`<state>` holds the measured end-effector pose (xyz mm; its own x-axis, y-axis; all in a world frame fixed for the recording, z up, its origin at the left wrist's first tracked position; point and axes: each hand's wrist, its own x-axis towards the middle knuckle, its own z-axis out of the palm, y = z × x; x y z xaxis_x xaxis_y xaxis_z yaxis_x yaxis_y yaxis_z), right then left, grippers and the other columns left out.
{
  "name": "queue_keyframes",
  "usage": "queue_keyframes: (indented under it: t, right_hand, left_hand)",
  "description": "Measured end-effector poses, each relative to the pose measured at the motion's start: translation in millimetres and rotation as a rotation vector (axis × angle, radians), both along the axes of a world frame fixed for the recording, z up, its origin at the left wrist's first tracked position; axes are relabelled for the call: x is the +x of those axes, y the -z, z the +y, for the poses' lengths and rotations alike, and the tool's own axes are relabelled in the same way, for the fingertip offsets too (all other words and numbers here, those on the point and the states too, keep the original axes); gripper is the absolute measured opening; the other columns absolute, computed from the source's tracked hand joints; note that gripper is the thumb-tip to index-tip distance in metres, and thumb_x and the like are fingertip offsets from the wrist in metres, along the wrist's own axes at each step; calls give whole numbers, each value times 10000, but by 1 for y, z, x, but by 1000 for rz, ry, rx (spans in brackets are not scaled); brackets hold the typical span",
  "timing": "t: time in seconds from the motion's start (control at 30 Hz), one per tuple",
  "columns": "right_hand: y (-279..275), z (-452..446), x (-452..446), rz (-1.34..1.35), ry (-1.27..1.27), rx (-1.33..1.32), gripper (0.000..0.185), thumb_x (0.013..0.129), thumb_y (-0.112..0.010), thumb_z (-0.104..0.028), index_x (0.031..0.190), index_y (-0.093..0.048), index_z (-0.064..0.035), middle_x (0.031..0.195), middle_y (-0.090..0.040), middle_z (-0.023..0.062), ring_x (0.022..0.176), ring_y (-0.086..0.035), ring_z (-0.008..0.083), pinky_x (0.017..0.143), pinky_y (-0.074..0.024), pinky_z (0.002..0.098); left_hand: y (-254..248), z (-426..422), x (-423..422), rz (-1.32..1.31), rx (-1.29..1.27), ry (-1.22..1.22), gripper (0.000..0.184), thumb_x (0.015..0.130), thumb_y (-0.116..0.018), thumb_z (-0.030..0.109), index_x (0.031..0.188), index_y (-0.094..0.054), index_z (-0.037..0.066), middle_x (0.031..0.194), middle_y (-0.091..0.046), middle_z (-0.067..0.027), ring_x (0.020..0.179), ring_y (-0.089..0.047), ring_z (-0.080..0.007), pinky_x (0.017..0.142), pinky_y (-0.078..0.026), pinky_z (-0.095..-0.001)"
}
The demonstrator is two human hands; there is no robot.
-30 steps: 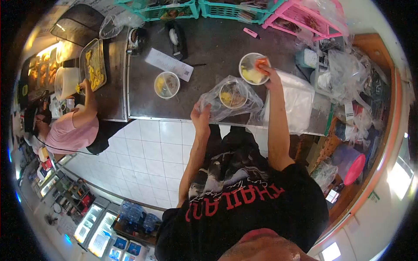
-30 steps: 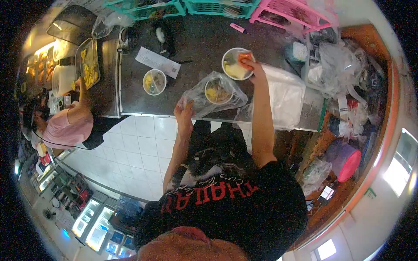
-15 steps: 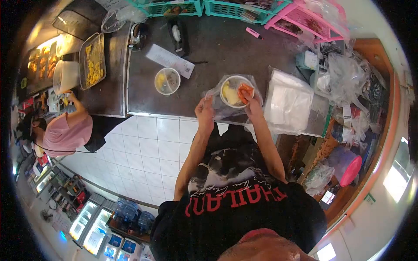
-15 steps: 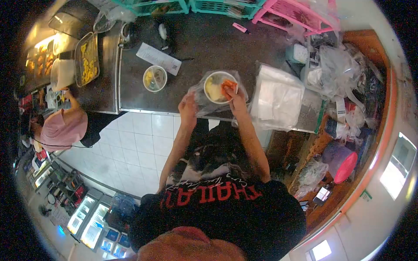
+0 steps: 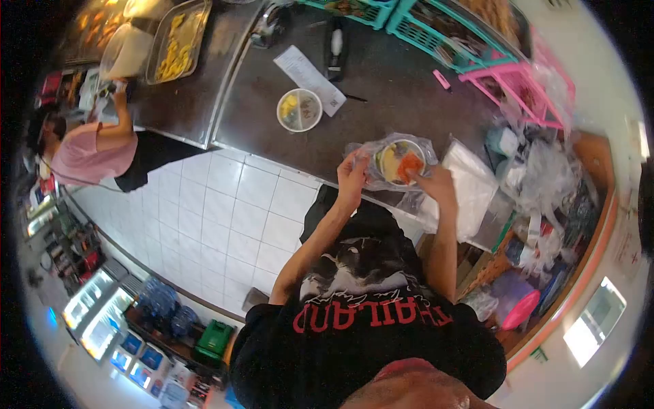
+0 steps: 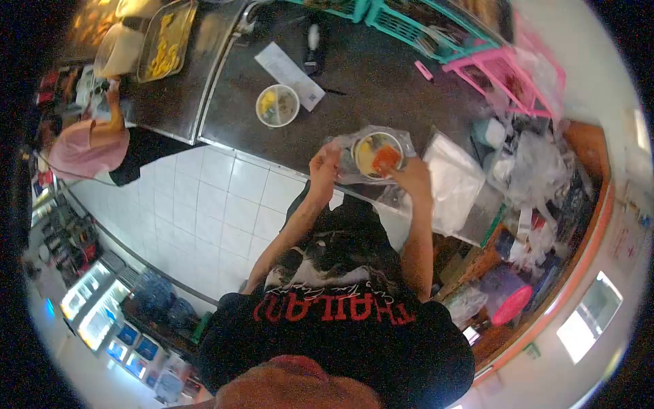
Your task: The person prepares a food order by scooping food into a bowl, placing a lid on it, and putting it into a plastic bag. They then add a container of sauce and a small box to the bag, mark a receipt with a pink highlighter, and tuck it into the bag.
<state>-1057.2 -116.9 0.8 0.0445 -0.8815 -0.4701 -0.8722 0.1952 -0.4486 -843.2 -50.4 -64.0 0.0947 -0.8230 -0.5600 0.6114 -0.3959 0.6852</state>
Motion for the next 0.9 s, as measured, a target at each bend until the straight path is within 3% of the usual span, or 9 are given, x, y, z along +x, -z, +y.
queue_keyframes:
  t: [0.07,0.13,0.27,0.33,0.43,0.5,0.7,0.83,0.9]
  right_hand:
    - [-53,-34,19,131,-132,-53,609,783,-702,-588,1028,-701,-31,835,-709,167,777,-691,314,757,-540,413]
    - [-21,-72,62,-222,-40,-374,593,780,-705,-578,1013,-708,-34,820,-710,158,736,-695,278,709,-546,381]
    - [80,-150,203,-87,-387,10,780,665,-801,-593,1154,-664,-1,911,-723,122,773,-698,200,689,-538,348]
    - [141,-152,245,-368,-387,236,800,551,-856,-604,1066,-684,-17,904,-717,124,835,-696,246,747,-536,384]
    - [174,-119,279,-140,-90,-286,774,451,-902,-582,948,-675,-34,867,-702,101,829,-684,244,768,-531,378]
    - [185,-116,278,-287,-96,-263,708,397,-939,-502,848,-646,-42,810,-676,89,780,-656,242,717,-511,349]
    - [140,-149,246,-578,-203,337,528,465,-934,-382,555,-520,-67,620,-574,26,615,-542,164,562,-433,363]
    - [58,-166,180,-801,-553,453,352,614,-860,-187,847,-628,-63,825,-618,-16,793,-555,91,712,-433,275]
    - [38,-155,151,-867,-604,668,411,642,-847,-179,971,-632,-58,907,-633,2,879,-573,100,773,-448,274]
  left_hand:
    - [-8,-2,5,-25,55,-6,320,930,-635,252,1195,-599,78,832,-590,39,659,-495,-51,549,-425,-244]
    - [-9,0,7,-39,121,17,321,921,-626,220,1205,-587,75,874,-607,30,698,-520,-63,574,-434,-248]
    - [-3,8,6,37,146,-9,330,889,-644,125,1206,-590,49,859,-620,17,661,-508,-62,555,-407,-237]
    - [7,20,5,54,119,-43,336,878,-654,94,1203,-593,35,854,-629,7,642,-500,-58,546,-398,-234]
    - [22,23,10,30,118,-64,310,881,-648,103,1177,-598,25,889,-642,-2,694,-524,-66,588,-415,-242]
    - [22,23,17,65,161,-76,285,884,-644,117,1148,-606,19,886,-637,3,726,-535,-71,622,-426,-247]
    - [46,18,20,196,221,-151,137,876,-643,144,985,-666,64,815,-583,39,705,-510,-69,628,-417,-246]
    - [44,6,30,225,275,-194,87,884,-626,148,941,-656,89,746,-514,60,626,-441,-56,564,-355,-231]
    - [69,5,36,322,273,-186,177,933,-589,163,1066,-638,57,877,-618,8,733,-572,-106,652,-474,-268]
